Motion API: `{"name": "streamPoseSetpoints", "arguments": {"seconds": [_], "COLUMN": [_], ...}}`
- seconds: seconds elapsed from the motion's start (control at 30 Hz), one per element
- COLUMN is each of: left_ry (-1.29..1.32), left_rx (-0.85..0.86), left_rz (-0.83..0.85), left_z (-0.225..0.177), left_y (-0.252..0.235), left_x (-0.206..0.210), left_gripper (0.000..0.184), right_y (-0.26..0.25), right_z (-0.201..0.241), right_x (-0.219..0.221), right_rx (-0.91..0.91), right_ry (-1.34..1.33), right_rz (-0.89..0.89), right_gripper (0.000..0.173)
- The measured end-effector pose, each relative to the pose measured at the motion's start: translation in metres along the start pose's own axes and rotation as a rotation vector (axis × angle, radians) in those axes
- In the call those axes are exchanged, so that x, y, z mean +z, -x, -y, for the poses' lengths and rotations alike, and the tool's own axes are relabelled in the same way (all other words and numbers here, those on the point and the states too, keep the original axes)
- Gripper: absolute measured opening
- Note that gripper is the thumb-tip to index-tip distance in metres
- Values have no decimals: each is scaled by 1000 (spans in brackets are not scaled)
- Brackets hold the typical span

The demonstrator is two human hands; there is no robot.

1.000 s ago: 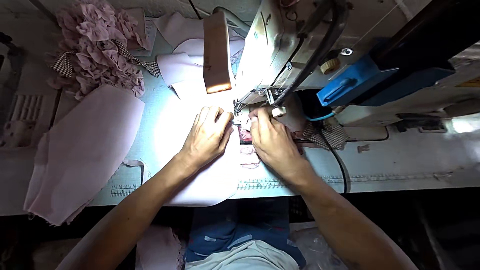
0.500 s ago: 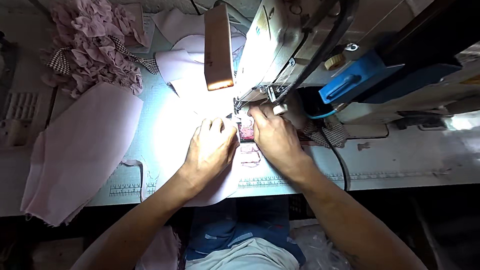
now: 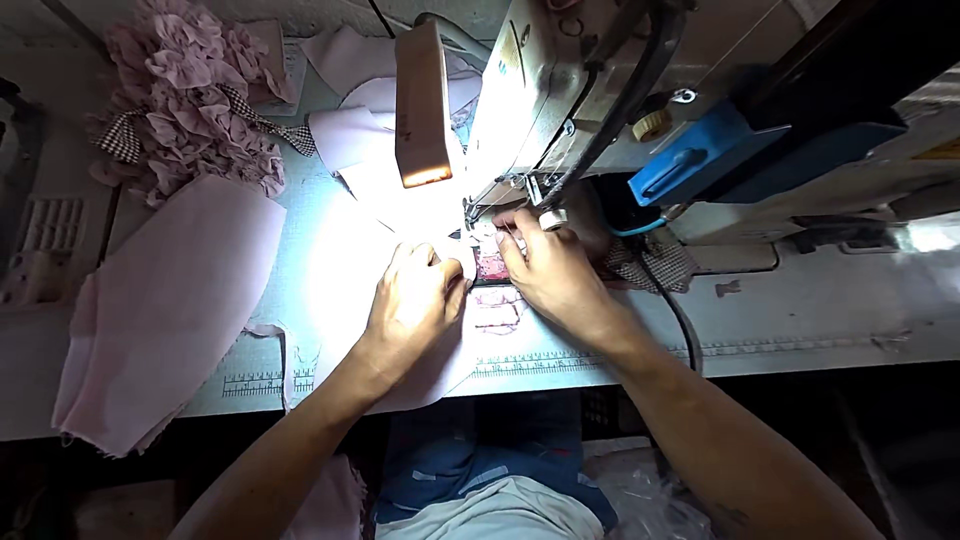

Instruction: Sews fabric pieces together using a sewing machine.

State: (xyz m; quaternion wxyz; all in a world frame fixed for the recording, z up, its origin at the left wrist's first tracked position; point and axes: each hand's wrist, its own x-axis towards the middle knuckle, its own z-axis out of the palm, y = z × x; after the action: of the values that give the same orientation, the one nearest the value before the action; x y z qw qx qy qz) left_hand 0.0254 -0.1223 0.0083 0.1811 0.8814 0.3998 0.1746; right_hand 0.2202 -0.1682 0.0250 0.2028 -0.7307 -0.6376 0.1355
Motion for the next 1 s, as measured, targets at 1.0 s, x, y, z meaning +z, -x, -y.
{"name": "streamPoseSetpoints", "arguments": {"seconds": [1.0], "left_ry": [-15], "left_rx": [4], "left_rz": [150], "left_z": [3], "left_y": [3], "left_x": [1], "left_gripper": [42], "right_y": [2], "right_z": [-3], "right_x": [2], "right_rx": [-5], "right_ry": [40], "right_rz": [-9], "right_gripper": [28]}}
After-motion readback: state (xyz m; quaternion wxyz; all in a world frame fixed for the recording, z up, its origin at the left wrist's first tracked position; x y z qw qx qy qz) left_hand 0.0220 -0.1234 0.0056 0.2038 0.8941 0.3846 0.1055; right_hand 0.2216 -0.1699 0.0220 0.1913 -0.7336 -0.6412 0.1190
